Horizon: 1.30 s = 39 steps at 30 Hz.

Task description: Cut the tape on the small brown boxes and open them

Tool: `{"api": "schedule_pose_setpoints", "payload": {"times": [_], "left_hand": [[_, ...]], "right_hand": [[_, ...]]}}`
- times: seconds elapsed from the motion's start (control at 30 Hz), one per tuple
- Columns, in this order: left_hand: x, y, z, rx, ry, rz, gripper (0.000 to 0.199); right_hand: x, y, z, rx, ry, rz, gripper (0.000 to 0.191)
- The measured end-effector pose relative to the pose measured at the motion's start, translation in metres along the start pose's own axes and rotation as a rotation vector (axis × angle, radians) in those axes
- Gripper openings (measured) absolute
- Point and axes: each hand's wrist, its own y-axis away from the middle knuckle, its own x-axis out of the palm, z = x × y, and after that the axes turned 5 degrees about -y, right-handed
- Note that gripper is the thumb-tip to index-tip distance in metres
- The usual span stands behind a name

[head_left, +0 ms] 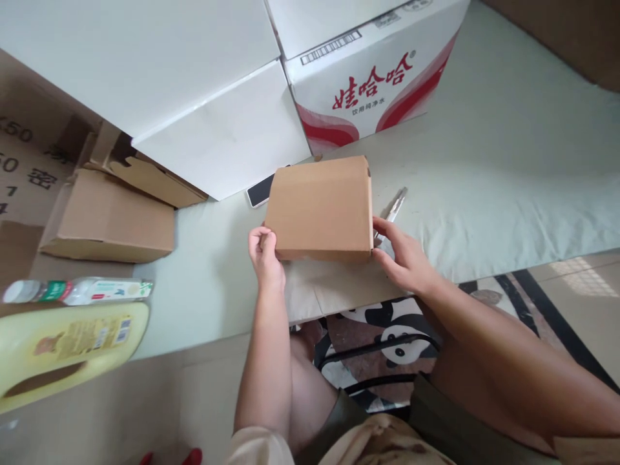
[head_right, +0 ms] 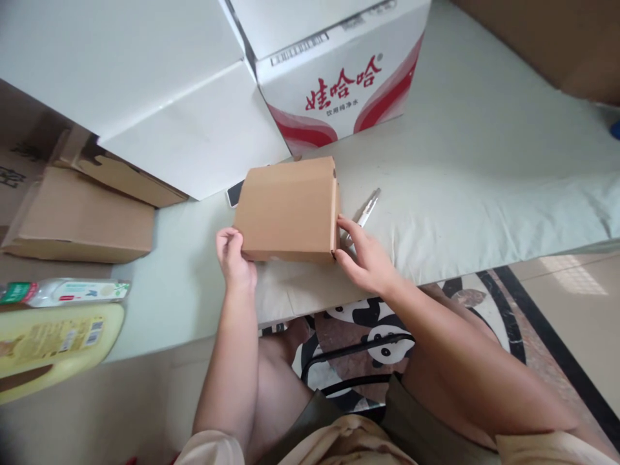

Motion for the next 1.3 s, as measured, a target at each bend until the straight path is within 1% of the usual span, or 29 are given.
{"api": "schedule_pose_setpoints", "payload": {"times": [0.23,0.47,0.67,0.8,0.9,1.07,1.17,1.3], "left_hand": [[0.0001,0.0032,-0.0020,-0.049,0.027,-0.023,0.044],[0.0022,0.0083,-0.0023,-0.062,0.024,-0.027,0.048],[0.0071,0.0100,-0.0013,-0.032,-0.008,-0.058,0.044],[0.0079,0.0085,0.0005,0.035,-0.044,-0.074,0.043],[0.0063,0.0068,0.0015,0.058,-0.058,-0.062,0.042],[0.0041,0.0048,0.0001,0.029,-0.040,-0.019,0.044],[0.0047,0.0054,-0.0023,0.012,-0.017,0.008,0.044],[0.0054,0.0076,-0.0047,-0.014,-0.014,0.046,0.043]], "right_hand": [[0.0050,-0.0020,0.0048,0.009,-0.042,-0.045,0.057],[0.0028,-0.0040,0.0050,0.047,-0.127,-0.015,0.051],[0.0023,-0.0023,0.0025,0.074,-0.153,-0.003,0.049],[0.0020,-0.0030,0.0038,0.084,-0.154,-0.007,0.048],[0.0012,-0.0052,0.0059,0.103,-0.117,-0.031,0.043],[-0.0020,-0.0086,0.0096,0.068,-0.072,-0.097,0.035],[-0.0038,-0.0094,0.0102,0.043,-0.049,-0.134,0.039],[-0.0038,-0.0098,0.0062,0.036,-0.073,-0.155,0.050]]}}
